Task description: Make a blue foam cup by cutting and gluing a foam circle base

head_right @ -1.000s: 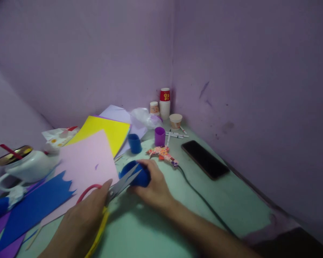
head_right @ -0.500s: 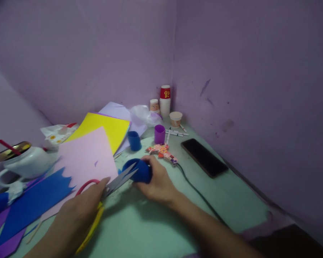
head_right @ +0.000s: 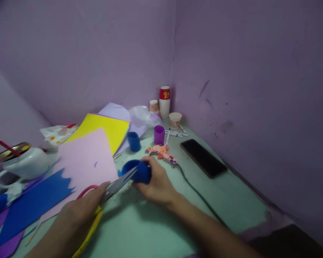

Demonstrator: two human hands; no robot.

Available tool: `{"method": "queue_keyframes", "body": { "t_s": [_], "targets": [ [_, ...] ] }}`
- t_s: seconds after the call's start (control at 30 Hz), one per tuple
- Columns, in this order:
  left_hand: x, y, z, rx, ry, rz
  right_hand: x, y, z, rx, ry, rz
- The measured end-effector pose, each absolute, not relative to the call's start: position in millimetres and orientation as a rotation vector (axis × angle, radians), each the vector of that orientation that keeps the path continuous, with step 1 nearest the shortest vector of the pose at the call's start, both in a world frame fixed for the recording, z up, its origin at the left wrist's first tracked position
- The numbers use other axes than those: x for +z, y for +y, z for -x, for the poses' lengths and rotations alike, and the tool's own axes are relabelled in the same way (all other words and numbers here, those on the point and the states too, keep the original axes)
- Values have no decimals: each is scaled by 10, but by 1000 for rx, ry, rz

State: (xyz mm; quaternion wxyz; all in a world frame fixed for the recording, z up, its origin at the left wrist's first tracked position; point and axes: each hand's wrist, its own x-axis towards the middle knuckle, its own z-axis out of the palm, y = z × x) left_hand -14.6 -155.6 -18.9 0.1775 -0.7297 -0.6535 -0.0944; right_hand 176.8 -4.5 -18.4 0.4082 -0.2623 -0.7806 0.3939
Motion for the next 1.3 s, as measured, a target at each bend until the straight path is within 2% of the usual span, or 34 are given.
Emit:
{"method": "queue_keyframes", "body": {
  "t_s": [0.23, 0.43, 0.67, 1.3],
  "targets": [
    [-110, -1592, 192, -226, -1920, 2171, -234, -43, -1760, 901, -1985, 688],
    [-194, -1540, 101, -214, -1947, 1999, -303, -40, -1763, 691, -2063, 598],
    [-143, -1536, 126, -149, -1849, 1998, -290, -1, -1764, 612, -2086, 551],
    [-183, -1602, 251, -421, -1958, 2113, -284, -7, -1772, 584, -2077, 503]
  ]
}}
